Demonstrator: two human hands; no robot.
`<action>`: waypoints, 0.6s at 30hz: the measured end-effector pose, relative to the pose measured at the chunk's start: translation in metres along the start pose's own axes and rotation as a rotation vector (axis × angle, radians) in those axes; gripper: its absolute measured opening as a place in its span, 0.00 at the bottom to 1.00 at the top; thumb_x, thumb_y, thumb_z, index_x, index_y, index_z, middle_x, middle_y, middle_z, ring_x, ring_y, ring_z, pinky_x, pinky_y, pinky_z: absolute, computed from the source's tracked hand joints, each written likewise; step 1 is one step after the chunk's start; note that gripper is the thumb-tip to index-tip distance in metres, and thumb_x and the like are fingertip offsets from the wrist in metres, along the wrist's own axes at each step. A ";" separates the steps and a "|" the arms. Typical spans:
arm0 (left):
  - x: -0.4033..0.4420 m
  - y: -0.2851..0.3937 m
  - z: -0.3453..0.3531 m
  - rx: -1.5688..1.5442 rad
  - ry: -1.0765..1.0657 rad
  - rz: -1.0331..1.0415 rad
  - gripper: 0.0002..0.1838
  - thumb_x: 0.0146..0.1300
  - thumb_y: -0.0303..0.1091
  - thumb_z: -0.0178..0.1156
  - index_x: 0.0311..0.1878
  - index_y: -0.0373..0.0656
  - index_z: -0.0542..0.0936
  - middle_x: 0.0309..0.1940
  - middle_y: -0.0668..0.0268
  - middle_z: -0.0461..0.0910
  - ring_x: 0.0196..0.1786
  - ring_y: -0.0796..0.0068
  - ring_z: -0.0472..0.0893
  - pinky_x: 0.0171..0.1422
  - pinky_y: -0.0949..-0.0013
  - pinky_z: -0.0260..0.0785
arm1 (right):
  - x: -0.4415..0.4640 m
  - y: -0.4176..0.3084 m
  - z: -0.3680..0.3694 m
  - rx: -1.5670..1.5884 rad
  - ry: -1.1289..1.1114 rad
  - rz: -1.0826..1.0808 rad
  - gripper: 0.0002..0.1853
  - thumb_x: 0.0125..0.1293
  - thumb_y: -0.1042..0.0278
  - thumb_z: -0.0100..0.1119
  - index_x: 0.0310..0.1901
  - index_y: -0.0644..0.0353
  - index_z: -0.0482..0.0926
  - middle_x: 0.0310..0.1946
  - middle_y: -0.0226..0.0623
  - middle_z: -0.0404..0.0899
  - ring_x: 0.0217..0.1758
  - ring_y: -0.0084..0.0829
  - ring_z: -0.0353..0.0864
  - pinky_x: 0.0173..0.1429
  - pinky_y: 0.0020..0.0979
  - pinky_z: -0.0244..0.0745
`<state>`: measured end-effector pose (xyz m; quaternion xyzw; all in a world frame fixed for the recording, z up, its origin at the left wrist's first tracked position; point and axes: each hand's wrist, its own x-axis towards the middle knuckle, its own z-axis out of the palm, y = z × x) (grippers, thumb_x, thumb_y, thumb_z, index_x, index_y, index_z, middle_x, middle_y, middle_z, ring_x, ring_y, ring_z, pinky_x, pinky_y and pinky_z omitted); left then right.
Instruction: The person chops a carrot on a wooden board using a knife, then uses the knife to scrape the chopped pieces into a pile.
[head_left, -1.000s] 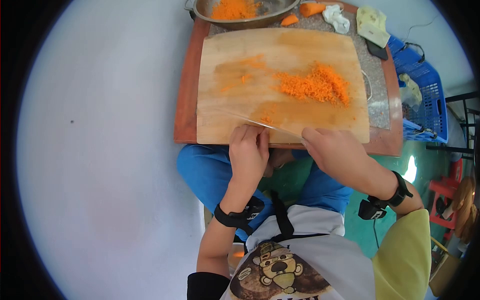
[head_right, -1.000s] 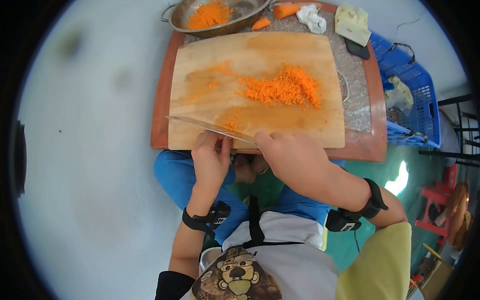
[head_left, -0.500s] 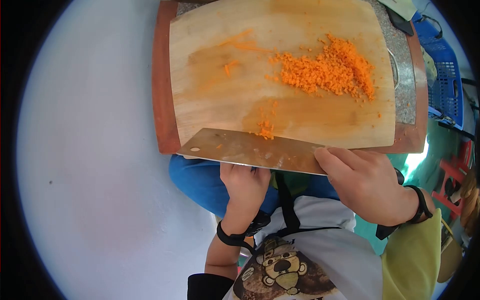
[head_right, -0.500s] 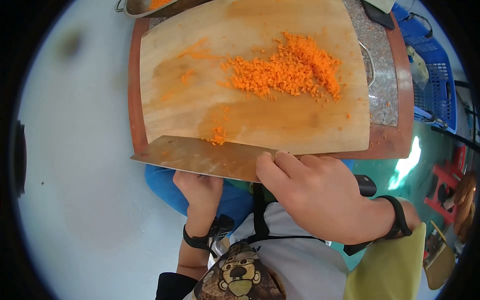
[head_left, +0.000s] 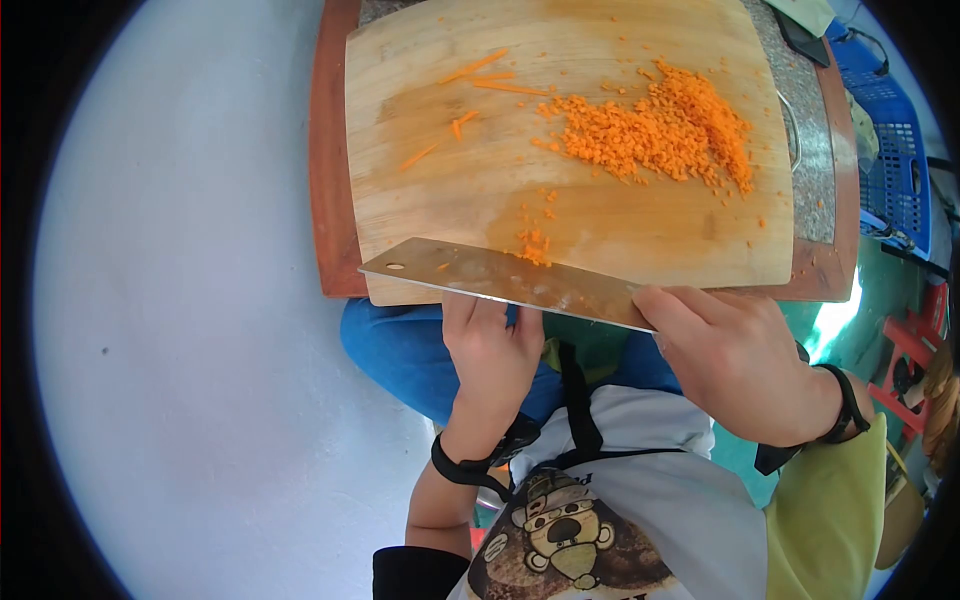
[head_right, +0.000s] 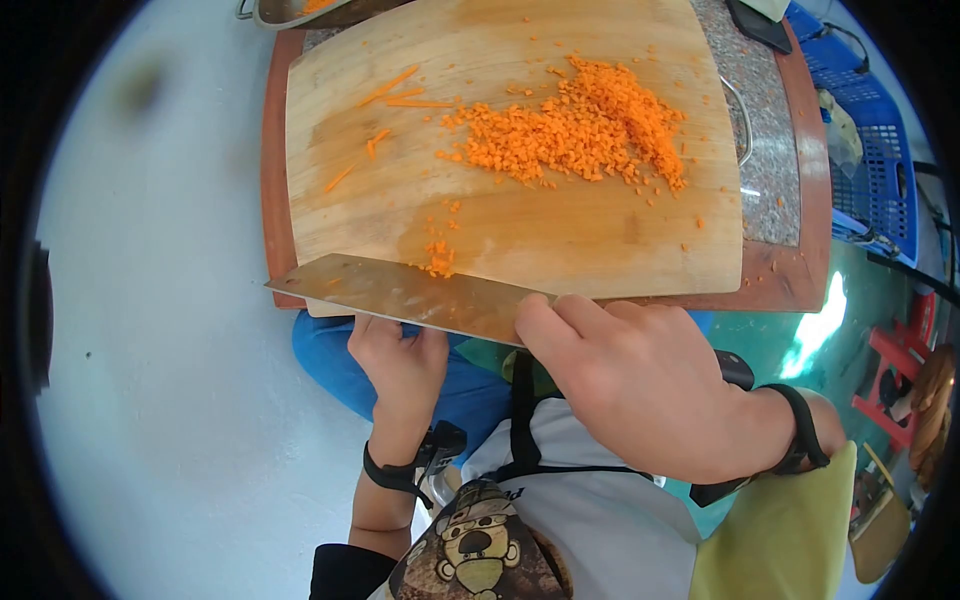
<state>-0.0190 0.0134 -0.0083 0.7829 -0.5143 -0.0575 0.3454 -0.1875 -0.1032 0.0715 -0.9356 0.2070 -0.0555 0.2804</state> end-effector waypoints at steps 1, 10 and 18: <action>0.000 0.000 0.000 0.001 0.003 -0.003 0.13 0.45 0.20 0.64 0.37 0.38 0.81 0.36 0.57 0.77 0.40 0.55 0.76 0.45 0.61 0.69 | 0.000 0.000 0.000 -0.001 0.003 0.000 0.11 0.47 0.77 0.54 0.33 0.63 0.67 0.22 0.37 0.70 0.25 0.37 0.77 0.26 0.33 0.70; 0.003 0.002 0.000 0.010 0.005 0.018 0.12 0.45 0.19 0.63 0.37 0.36 0.81 0.35 0.56 0.77 0.40 0.54 0.76 0.44 0.61 0.69 | -0.001 0.000 -0.003 -0.023 0.000 -0.008 0.10 0.47 0.78 0.54 0.32 0.63 0.66 0.21 0.37 0.71 0.25 0.37 0.77 0.26 0.33 0.70; 0.012 0.006 -0.002 0.007 0.051 0.104 0.08 0.47 0.18 0.62 0.33 0.35 0.79 0.31 0.56 0.76 0.34 0.57 0.76 0.40 0.63 0.69 | 0.012 -0.005 -0.009 -0.022 -0.162 0.101 0.04 0.57 0.75 0.53 0.34 0.61 0.69 0.22 0.41 0.72 0.25 0.45 0.76 0.27 0.39 0.71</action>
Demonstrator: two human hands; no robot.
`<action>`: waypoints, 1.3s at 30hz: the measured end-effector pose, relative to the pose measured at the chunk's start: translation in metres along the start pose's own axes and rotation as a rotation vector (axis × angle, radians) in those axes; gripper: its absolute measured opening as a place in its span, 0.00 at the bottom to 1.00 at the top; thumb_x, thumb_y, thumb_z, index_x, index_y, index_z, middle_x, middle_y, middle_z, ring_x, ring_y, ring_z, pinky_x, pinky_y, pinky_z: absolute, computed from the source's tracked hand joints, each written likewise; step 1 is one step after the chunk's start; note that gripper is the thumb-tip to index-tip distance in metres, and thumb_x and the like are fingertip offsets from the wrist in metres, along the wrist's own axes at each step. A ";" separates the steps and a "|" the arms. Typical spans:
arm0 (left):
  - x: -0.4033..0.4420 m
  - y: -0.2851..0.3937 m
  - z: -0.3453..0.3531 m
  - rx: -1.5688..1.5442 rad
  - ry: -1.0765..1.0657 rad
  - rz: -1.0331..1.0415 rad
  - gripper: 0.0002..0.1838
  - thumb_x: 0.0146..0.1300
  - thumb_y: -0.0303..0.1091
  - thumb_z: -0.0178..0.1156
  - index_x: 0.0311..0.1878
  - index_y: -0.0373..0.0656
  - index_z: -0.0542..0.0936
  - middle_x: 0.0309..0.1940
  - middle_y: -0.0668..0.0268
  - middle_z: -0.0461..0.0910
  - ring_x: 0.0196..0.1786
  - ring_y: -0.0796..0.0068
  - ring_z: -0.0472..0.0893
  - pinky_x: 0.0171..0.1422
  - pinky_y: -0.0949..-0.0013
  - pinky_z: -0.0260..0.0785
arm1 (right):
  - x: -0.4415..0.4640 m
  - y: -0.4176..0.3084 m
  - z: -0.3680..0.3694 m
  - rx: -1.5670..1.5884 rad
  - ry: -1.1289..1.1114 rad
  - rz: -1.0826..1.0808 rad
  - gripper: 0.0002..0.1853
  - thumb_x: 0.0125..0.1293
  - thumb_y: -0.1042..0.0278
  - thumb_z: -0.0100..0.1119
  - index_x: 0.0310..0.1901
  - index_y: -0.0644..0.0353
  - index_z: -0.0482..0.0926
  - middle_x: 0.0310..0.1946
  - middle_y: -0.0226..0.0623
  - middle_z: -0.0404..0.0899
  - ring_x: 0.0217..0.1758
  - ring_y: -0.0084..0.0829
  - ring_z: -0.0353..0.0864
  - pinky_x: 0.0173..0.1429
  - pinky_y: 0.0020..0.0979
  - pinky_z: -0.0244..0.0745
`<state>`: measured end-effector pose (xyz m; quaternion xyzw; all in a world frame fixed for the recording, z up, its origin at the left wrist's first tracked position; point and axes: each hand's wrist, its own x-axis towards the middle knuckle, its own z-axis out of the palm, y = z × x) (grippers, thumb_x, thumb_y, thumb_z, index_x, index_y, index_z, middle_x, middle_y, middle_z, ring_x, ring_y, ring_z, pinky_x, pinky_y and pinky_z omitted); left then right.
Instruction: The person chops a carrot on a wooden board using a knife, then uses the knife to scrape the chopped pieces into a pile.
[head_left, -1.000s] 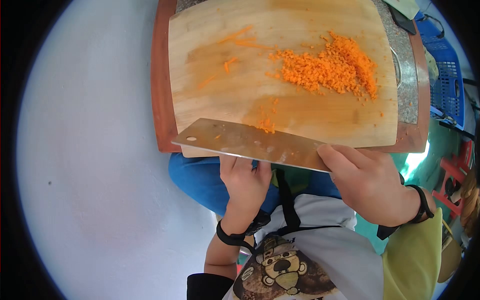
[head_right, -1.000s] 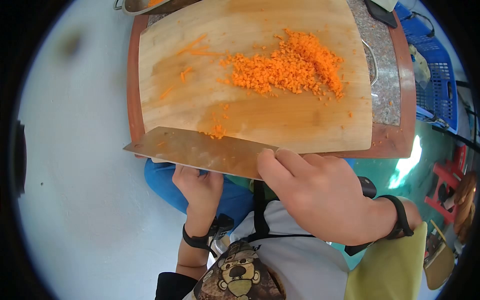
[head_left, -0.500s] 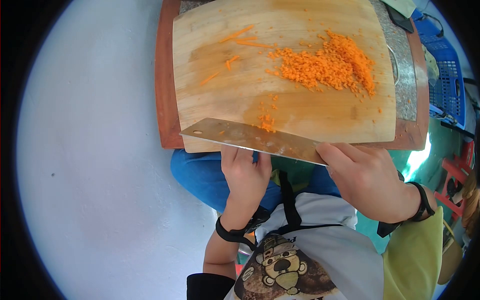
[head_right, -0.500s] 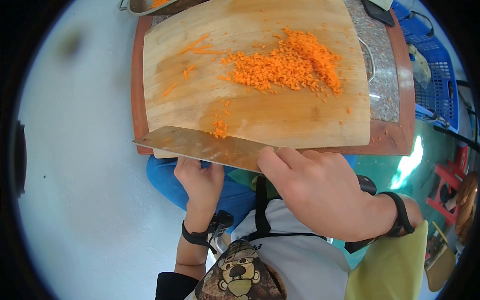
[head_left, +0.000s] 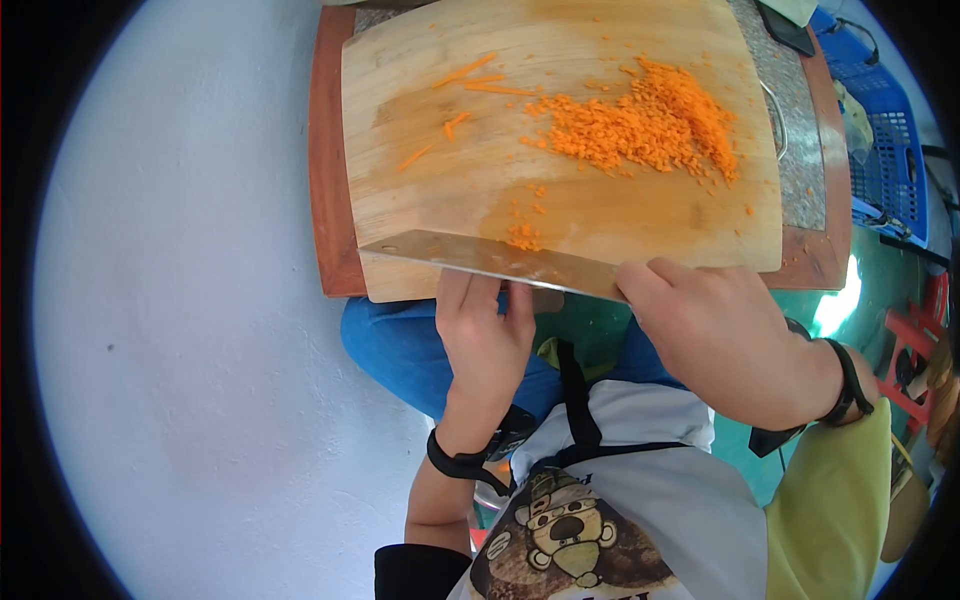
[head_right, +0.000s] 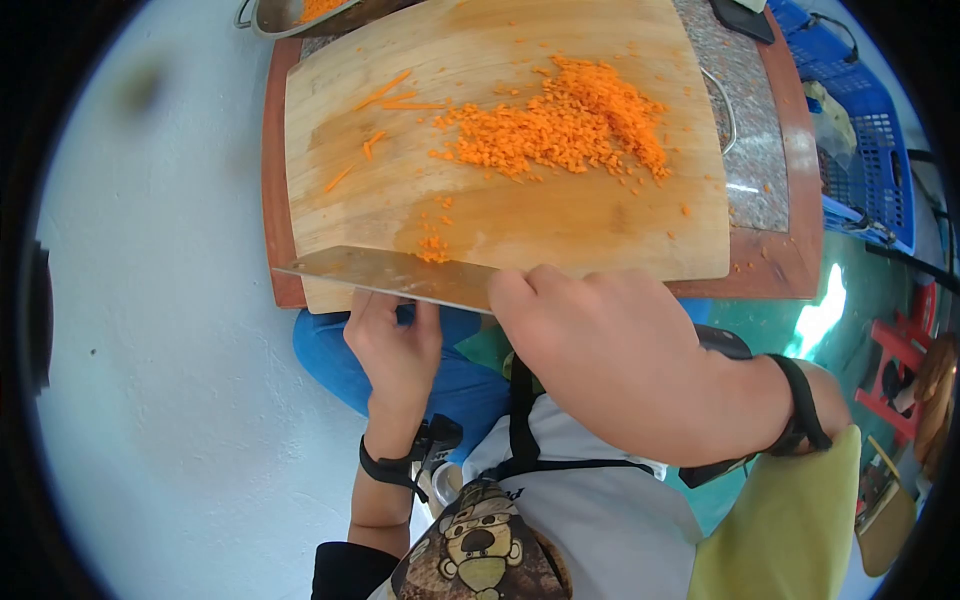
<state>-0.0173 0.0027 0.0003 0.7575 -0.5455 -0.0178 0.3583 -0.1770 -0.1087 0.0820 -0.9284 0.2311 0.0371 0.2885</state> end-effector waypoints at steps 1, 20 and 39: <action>0.000 0.002 -0.002 -0.028 -0.037 -0.073 0.06 0.47 0.18 0.62 0.31 0.36 0.78 0.28 0.58 0.75 0.32 0.58 0.75 0.38 0.63 0.68 | 0.001 0.002 0.000 -0.003 0.002 0.001 0.04 0.57 0.75 0.53 0.34 0.61 0.69 0.22 0.41 0.72 0.25 0.45 0.76 0.27 0.39 0.71; -0.001 -0.001 0.003 -0.084 0.013 -0.147 0.03 0.52 0.22 0.63 0.29 0.33 0.78 0.23 0.57 0.76 0.23 0.65 0.77 0.29 0.67 0.69 | -0.012 -0.012 -0.002 0.081 0.092 0.106 0.04 0.62 0.74 0.54 0.38 0.62 0.74 0.25 0.49 0.76 0.29 0.52 0.76 0.32 0.41 0.70; -0.005 -0.004 0.008 -0.100 0.063 -0.083 0.03 0.53 0.23 0.62 0.27 0.33 0.78 0.22 0.56 0.75 0.23 0.62 0.76 0.29 0.65 0.69 | -0.009 -0.011 0.009 -0.054 0.129 0.021 0.06 0.61 0.72 0.52 0.31 0.63 0.67 0.22 0.48 0.75 0.27 0.50 0.77 0.30 0.44 0.71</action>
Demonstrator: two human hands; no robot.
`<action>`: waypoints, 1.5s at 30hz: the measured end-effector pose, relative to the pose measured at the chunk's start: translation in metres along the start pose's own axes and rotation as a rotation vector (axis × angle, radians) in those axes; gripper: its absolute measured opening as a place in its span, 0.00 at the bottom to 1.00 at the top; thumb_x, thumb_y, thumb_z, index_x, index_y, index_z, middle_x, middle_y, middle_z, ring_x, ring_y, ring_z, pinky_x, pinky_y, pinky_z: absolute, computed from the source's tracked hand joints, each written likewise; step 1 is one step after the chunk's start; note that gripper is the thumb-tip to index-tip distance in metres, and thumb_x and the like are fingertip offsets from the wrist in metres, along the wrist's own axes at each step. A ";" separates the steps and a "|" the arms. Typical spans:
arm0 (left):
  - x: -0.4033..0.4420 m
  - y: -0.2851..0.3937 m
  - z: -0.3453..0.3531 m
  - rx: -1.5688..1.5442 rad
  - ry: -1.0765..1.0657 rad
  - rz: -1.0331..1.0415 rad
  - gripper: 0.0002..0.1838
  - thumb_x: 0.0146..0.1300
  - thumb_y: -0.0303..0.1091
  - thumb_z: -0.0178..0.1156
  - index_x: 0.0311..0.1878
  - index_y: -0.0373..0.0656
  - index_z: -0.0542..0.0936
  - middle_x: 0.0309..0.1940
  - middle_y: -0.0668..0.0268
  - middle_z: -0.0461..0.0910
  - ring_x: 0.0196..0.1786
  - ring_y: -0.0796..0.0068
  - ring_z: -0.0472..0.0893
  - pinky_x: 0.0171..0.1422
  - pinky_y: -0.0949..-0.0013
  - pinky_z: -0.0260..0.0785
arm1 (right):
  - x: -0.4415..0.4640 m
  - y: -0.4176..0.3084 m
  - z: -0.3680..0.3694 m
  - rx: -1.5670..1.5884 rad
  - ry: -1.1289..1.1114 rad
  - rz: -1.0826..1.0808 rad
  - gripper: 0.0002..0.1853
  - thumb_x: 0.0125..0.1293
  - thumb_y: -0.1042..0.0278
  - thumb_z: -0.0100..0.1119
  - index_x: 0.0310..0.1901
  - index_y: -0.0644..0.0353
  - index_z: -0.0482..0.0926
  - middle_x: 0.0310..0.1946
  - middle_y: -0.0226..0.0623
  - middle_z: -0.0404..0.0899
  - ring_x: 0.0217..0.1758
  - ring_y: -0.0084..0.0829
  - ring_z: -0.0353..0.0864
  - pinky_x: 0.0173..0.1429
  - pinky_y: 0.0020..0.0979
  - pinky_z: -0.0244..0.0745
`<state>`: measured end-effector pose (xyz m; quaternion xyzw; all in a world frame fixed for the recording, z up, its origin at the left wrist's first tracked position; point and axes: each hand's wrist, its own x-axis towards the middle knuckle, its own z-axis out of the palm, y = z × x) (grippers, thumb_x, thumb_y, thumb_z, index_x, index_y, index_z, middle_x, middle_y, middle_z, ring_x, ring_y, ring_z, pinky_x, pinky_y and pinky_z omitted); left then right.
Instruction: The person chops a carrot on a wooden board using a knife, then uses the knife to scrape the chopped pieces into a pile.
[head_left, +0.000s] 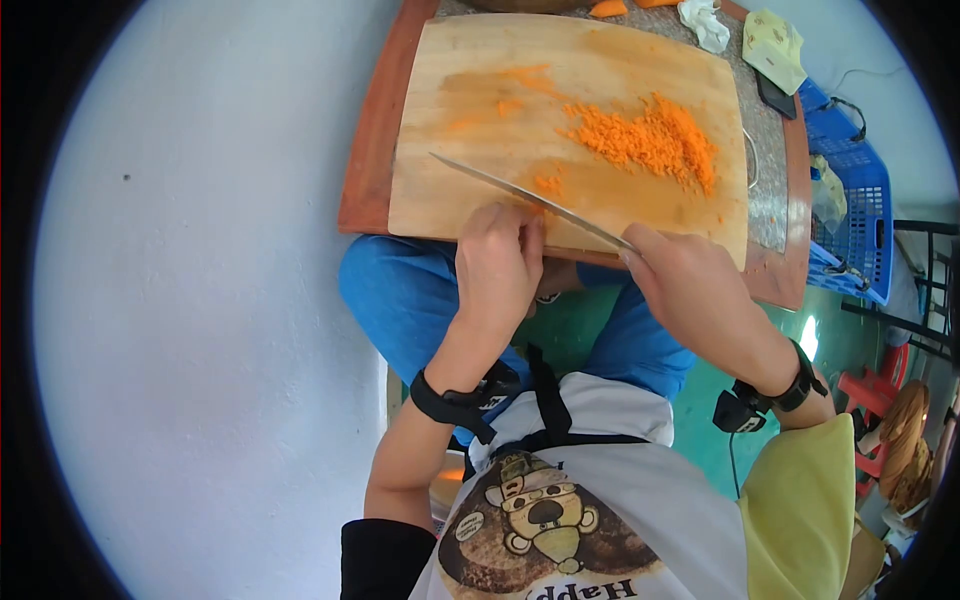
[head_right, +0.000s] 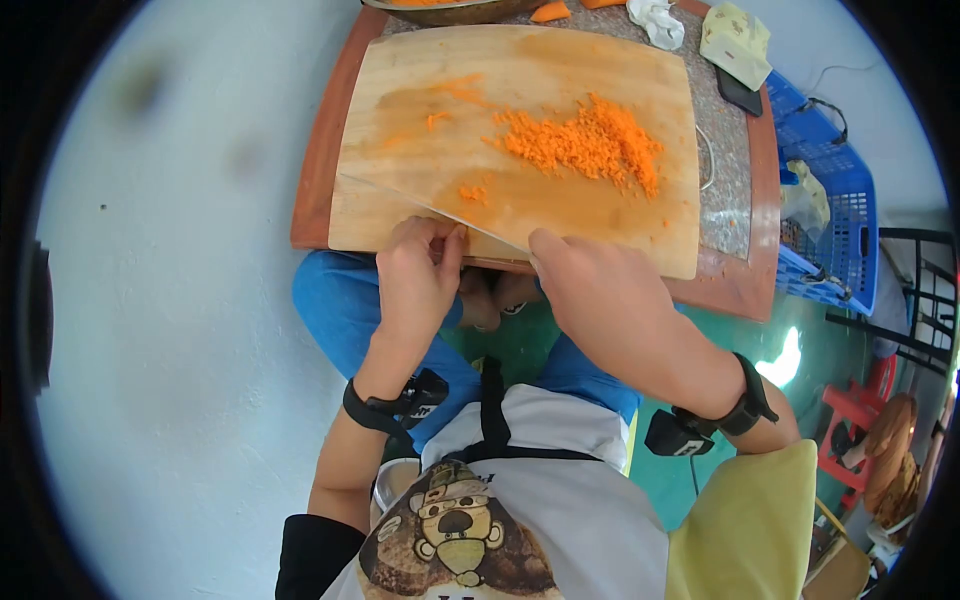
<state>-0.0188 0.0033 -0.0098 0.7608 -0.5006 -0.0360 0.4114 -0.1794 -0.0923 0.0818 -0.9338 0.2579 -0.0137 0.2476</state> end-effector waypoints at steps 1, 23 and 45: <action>0.000 0.001 -0.001 0.018 -0.004 0.003 0.04 0.53 0.23 0.62 0.27 0.33 0.78 0.22 0.56 0.75 0.23 0.62 0.76 0.29 0.65 0.69 | 0.001 0.000 0.001 0.002 -0.003 0.003 0.06 0.61 0.72 0.52 0.31 0.63 0.67 0.22 0.48 0.75 0.27 0.50 0.77 0.30 0.44 0.71; -0.003 0.002 -0.012 0.032 -0.052 -0.068 0.04 0.52 0.24 0.63 0.31 0.33 0.81 0.24 0.56 0.77 0.27 0.62 0.79 0.34 0.66 0.72 | -0.005 0.001 -0.001 0.104 0.016 0.113 0.07 0.63 0.67 0.52 0.33 0.62 0.72 0.20 0.52 0.74 0.28 0.55 0.76 0.33 0.49 0.69; -0.002 -0.001 -0.010 -0.016 -0.024 -0.056 0.03 0.51 0.24 0.62 0.27 0.34 0.79 0.22 0.57 0.75 0.28 0.60 0.76 0.34 0.63 0.69 | 0.004 0.002 -0.005 0.064 -0.014 0.077 0.07 0.64 0.68 0.51 0.33 0.64 0.71 0.21 0.52 0.74 0.28 0.54 0.75 0.32 0.48 0.69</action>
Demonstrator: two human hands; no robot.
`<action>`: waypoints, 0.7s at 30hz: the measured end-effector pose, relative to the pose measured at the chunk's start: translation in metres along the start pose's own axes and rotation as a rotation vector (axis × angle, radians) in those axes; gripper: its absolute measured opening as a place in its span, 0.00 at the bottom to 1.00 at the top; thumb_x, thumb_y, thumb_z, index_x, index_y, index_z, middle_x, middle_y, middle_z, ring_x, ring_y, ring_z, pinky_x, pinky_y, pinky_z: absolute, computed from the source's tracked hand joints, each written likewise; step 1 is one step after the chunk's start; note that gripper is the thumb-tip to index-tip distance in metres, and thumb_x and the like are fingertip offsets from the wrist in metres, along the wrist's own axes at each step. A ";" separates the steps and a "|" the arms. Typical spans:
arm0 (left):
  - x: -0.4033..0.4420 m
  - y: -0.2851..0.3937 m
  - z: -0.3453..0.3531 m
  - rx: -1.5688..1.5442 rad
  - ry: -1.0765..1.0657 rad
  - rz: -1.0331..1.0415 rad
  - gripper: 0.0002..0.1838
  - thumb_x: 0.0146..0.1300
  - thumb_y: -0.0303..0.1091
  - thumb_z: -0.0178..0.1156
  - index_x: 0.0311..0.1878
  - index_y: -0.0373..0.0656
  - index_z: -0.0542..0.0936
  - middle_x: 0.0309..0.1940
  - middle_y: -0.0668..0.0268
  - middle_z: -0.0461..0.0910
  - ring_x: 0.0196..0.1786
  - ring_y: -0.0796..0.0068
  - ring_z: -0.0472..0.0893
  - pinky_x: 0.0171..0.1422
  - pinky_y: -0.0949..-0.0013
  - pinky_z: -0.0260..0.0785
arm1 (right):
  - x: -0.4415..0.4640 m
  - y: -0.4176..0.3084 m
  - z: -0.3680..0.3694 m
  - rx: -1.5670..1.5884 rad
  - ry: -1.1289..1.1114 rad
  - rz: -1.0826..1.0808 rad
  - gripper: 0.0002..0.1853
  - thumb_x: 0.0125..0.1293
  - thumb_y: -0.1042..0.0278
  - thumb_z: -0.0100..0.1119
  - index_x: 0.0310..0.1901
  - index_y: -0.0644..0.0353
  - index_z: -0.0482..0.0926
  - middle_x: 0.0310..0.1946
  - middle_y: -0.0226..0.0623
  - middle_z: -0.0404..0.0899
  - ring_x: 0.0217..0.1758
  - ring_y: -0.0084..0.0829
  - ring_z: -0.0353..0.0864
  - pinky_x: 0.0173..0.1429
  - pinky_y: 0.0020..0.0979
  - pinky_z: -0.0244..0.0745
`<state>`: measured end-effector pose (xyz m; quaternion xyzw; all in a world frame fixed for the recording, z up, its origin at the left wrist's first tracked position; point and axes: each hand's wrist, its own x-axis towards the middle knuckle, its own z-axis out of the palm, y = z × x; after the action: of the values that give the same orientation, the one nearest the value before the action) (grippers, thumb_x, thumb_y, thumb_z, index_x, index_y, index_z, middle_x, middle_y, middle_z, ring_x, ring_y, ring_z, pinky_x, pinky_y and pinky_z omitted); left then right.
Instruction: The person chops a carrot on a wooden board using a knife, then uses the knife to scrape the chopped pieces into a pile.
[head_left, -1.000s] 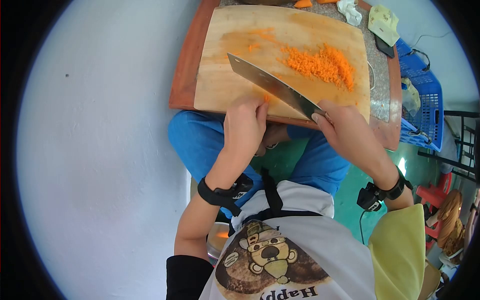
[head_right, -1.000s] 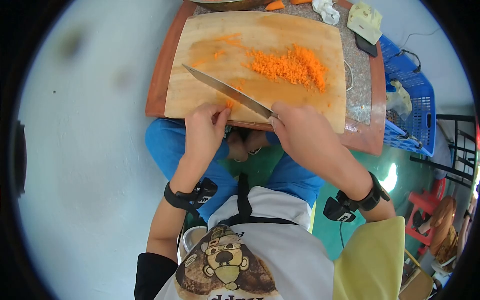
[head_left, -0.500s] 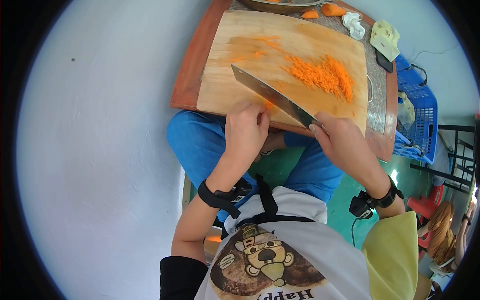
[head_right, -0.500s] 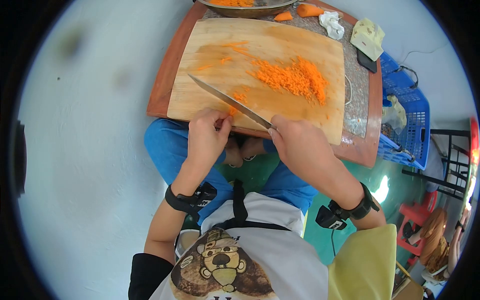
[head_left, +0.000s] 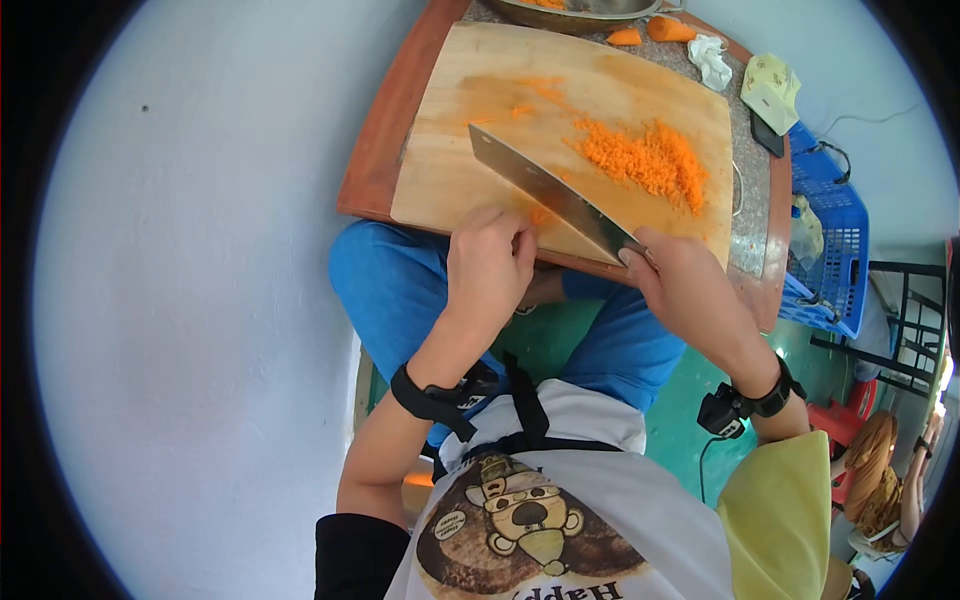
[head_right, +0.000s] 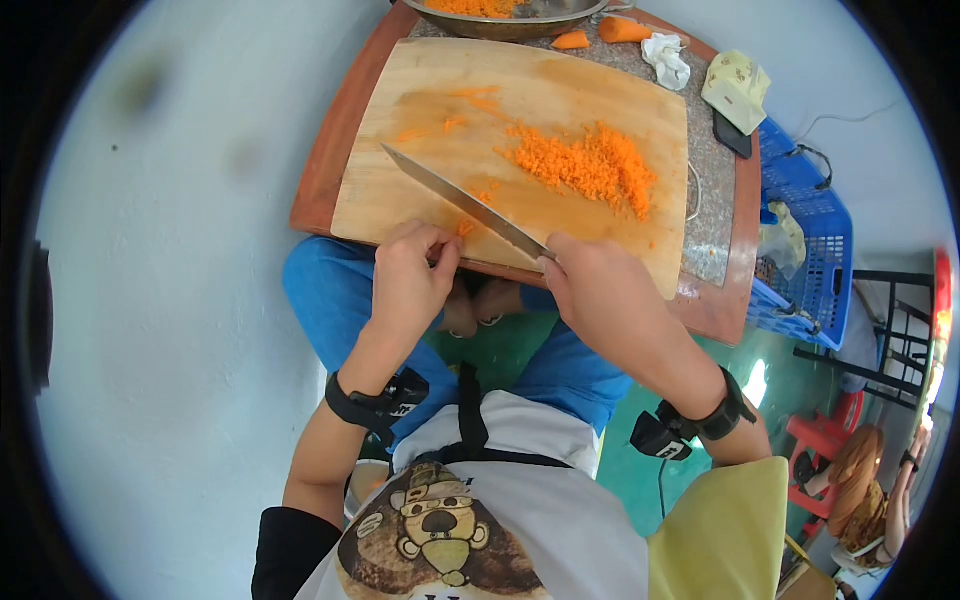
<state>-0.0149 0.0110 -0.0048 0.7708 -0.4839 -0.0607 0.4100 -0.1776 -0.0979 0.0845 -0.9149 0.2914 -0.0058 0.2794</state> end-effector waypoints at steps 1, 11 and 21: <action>-0.001 0.000 0.000 0.002 0.007 0.009 0.03 0.51 0.24 0.62 0.26 0.34 0.79 0.22 0.57 0.75 0.27 0.59 0.76 0.34 0.63 0.69 | 0.000 -0.001 -0.001 -0.004 0.000 -0.005 0.07 0.64 0.68 0.51 0.33 0.64 0.71 0.21 0.52 0.74 0.28 0.54 0.75 0.32 0.48 0.69; -0.002 -0.001 0.002 -0.014 0.041 0.033 0.02 0.49 0.23 0.61 0.26 0.35 0.80 0.22 0.57 0.74 0.29 0.58 0.76 0.35 0.62 0.69 | -0.003 -0.006 -0.001 -0.058 0.023 -0.028 0.07 0.63 0.69 0.52 0.31 0.62 0.72 0.20 0.50 0.75 0.26 0.53 0.75 0.31 0.46 0.70; -0.002 -0.001 0.001 -0.010 0.036 0.014 0.01 0.49 0.22 0.61 0.26 0.35 0.80 0.22 0.57 0.74 0.29 0.58 0.76 0.35 0.62 0.69 | 0.002 -0.006 -0.005 -0.081 -0.032 -0.037 0.07 0.63 0.68 0.52 0.31 0.63 0.71 0.20 0.50 0.75 0.26 0.53 0.76 0.31 0.47 0.69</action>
<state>-0.0159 0.0123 -0.0068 0.7661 -0.4817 -0.0464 0.4230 -0.1739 -0.0969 0.0915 -0.9307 0.2698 0.0155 0.2463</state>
